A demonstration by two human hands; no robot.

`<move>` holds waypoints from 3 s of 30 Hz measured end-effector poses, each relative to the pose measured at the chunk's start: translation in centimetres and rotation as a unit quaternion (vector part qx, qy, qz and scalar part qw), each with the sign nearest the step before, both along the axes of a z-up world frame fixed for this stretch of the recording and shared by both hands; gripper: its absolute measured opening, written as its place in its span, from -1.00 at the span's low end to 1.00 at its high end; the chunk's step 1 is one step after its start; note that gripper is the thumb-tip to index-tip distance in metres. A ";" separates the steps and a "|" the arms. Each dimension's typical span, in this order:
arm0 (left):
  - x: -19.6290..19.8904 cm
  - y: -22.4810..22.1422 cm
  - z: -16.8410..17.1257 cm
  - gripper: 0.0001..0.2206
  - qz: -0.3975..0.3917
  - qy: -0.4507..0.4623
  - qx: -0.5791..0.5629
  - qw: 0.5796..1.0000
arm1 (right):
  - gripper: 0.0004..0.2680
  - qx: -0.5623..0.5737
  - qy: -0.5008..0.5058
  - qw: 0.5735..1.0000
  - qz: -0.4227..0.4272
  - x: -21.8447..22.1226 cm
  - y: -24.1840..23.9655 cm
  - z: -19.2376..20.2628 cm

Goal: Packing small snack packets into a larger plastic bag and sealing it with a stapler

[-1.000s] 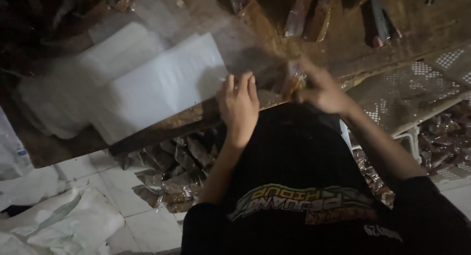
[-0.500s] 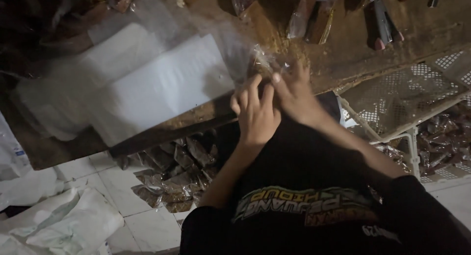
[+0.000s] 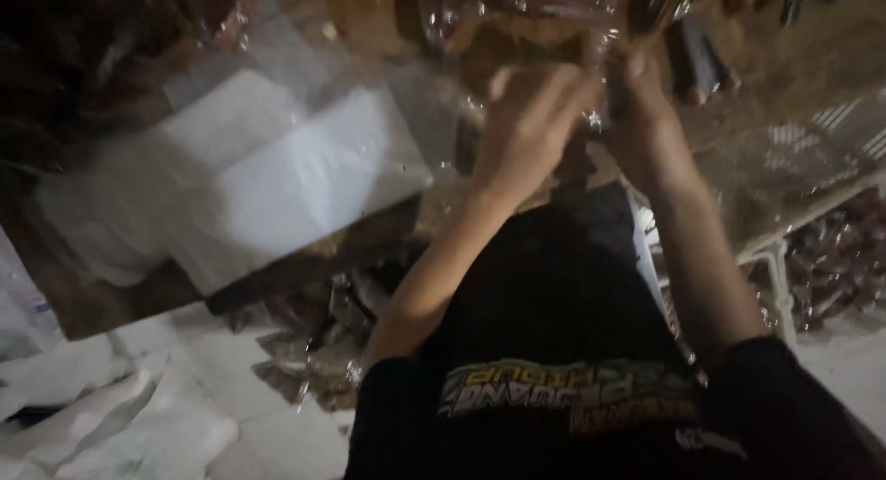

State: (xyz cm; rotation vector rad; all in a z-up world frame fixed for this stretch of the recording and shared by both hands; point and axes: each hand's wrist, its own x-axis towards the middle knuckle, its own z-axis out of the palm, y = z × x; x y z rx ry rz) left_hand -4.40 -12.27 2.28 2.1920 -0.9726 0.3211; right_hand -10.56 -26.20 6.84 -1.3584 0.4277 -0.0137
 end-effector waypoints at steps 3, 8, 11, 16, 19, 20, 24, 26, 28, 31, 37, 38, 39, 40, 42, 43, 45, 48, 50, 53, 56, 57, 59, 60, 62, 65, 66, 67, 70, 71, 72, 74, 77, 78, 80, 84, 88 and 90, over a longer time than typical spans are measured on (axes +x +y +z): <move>-3.4 1.8 1.8 -0.81 -0.143 0.050 -0.091 0.984 | -0.68 0.181 0.040 0.980 0.068 -0.3 1.4 2.5; -4.2 5.9 4.9 -0.86 -0.003 -0.025 -0.132 0.991 | -0.69 -0.272 -0.204 0.940 0.034 -0.1 1.8 -3.3; -5.8 6.0 1.7 -0.21 0.224 0.079 0.049 0.970 | -0.46 -0.658 -0.050 0.747 0.080 -1.3 0.5 -6.4; -4.4 6.1 -0.4 -0.23 0.229 0.132 0.156 0.952 | -0.64 -0.555 -0.083 0.811 0.162 -3.5 -0.2 -4.8; -4.4 7.6 0.8 -0.46 0.122 0.215 0.037 0.968 | -0.60 -0.287 0.024 0.946 0.150 -2.9 2.9 -0.7; -4.4 8.1 0.7 -0.46 0.117 0.220 0.036 0.968 | -0.60 -0.288 0.030 0.946 0.148 -2.5 4.0 0.2; -4.0 9.2 0.1 -0.07 0.090 0.136 0.129 0.978 | -0.52 -0.204 0.021 0.974 0.093 -1.2 5.1 1.2; -3.9 9.4 -0.4 0.01 0.085 0.117 0.153 0.978 | -0.52 -0.190 -0.019 0.969 0.155 -0.8 4.4 2.1; -3.8 9.1 -1.0 0.01 0.064 0.150 0.165 0.973 | -0.69 -0.308 -0.047 0.920 0.236 -0.7 3.4 4.5; -4.8 7.1 0.3 0.16 0.120 0.074 0.289 0.947 | -0.50 -0.452 -0.159 0.858 0.185 -1.0 2.9 -3.4; -5.3 8.0 1.8 -0.16 0.176 -0.016 0.247 0.953 | -0.55 -0.435 -0.191 0.863 0.171 0.4 4.7 -2.9; -5.0 7.9 1.4 -0.16 0.175 -0.012 0.248 0.953 | -0.55 -0.434 -0.187 0.864 0.174 0.0 4.8 -2.3; -4.7 7.9 1.1 -0.45 0.226 -0.007 0.168 0.960 | -0.78 -0.418 -0.191 0.871 0.176 -0.4 4.9 -1.6; -3.5 8.0 1.0 -0.73 0.275 -0.013 0.086 0.957 | -0.97 -0.401 -0.203 0.876 0.175 0.0 5.1 -0.9; -3.0 8.1 1.6 -0.79 0.282 -0.028 0.103 0.953 | -0.96 -0.404 -0.164 0.886 0.157 -0.6 3.8 -1.8; -2.9 8.0 1.8 -0.75 0.287 -0.039 0.120 0.950 | -0.92 -0.406 -0.119 0.895 0.140 -0.9 3.1 -2.4; -2.2 8.3 2.9 -0.83 0.246 0.006 0.094 0.965 | -0.95 -0.358 -0.106 0.927 0.026 -0.7 3.9 -4.3; 0.5 7.6 1.7 -0.59 0.240 0.057 0.096 0.964 | -0.85 -0.243 -0.077 0.967 -0.011 0.1 6.6 -2.8; 1.6 8.3 1.1 -0.56 0.270 0.074 0.137 0.950 | -0.73 -0.172 -0.050 0.982 0.066 -0.3 8.1 -0.7; 3.8 9.6 2.1 -0.62 0.199 0.142 0.133 0.961 | -0.92 -0.070 -0.059 0.955 0.283 0.4 6.6 1.9; 5.7 9.2 2.2 -0.63 0.172 0.153 0.170 0.958 | -0.93 -0.294 -0.074 0.936 0.180 2.4 3.4 1.7; 6.9 8.1 1.8 -0.66 0.196 0.100 0.148 0.964 | -0.82 -0.500 -0.137 0.847 0.116 4.2 2.2 0.2; 8.8 6.1 0.0 -0.68 0.217 0.050 0.125 0.967 | -0.65 -0.678 -0.191 0.707 0.055 5.7 1.5 -2.0; 10.5 5.1 -0.8 -0.59 0.214 0.063 0.162 0.961 | -0.72 -0.687 -0.161 0.704 0.080 6.4 1.9 -2.4; 13.4 4.0 -2.0 -0.36 0.214 0.068 0.196 0.954 | -0.78 -0.696 -0.137 0.698 0.101 7.4 1.3 -3.9; 15.5 4.9 -2.0 -0.32 0.151 0.133 0.112 0.973 | -0.34 -0.751 -0.106 0.644 0.099 8.4 -0.4 -6.1; 15.2 5.5 -1.2 -0.34 0.139 0.136 0.055 0.979 | -0.47 -0.714 -0.101 0.687 0.085 8.4 -0.4 -5.5; 14.9 6.1 -0.4 -0.37 0.126 0.138 -0.002 0.982 | -0.46 -0.675 -0.095 0.728 0.071 8.5 -0.4 -5.1; 14.7 8.0 1.6 -0.43 0.188 0.122 0.036 0.974 | -0.38 -0.374 -0.116 0.919 0.032 6.6 -1.7 -4.1; 14.1 8.4 3.1 -0.43 0.189 0.124 0.038 0.973 | -0.38 -0.372 -0.114 0.920 0.033 6.1 -1.4 -2.4; 13.6 8.6 4.7 -0.43 0.115 0.126 0.030 0.985 | -0.58 -0.177 -0.084 0.980 0.046 5.8 -1.3 -0.6; 11.8 8.1 8.3 -0.44 0.039 0.122 0.020 0.992 | -0.71 0.023 -0.055 0.997 0.057 5.5 -1.3 3.3; 7.5 6.7 12.0 -0.35 -0.137 0.238 0.153 0.949 | -0.53 -0.162 -0.206 0.909 0.325 4.4 -0.9 6.6; 6.4 6.2 12.1 -0.38 -0.192 0.207 0.170 0.944 | -0.63 -0.258 -0.209 0.857 0.395 4.0 -0.6 6.3; 4.4 5.9 11.4 -0.39 -0.247 0.167 0.186 0.936 | -0.72 -0.354 -0.213 0.788 0.456 3.1 0.0 4.7; 0.0 7.0 7.3 -0.39 0.081 0.006 0.126 0.989 | -0.31 -0.589 -0.286 0.729 0.198 2.2 -0.7 -2.6; -4.3 7.3 2.8 -0.28 0.106 0.070 0.379 0.917 | -0.35 -0.595 -0.200 0.760 0.166 2.4 -0.9 -5.1; -3.8 7.3 2.5 -0.26 0.150 0.013 0.392 0.908 | -0.37 -0.601 -0.172 0.762 0.168 1.7 -0.3 -4.6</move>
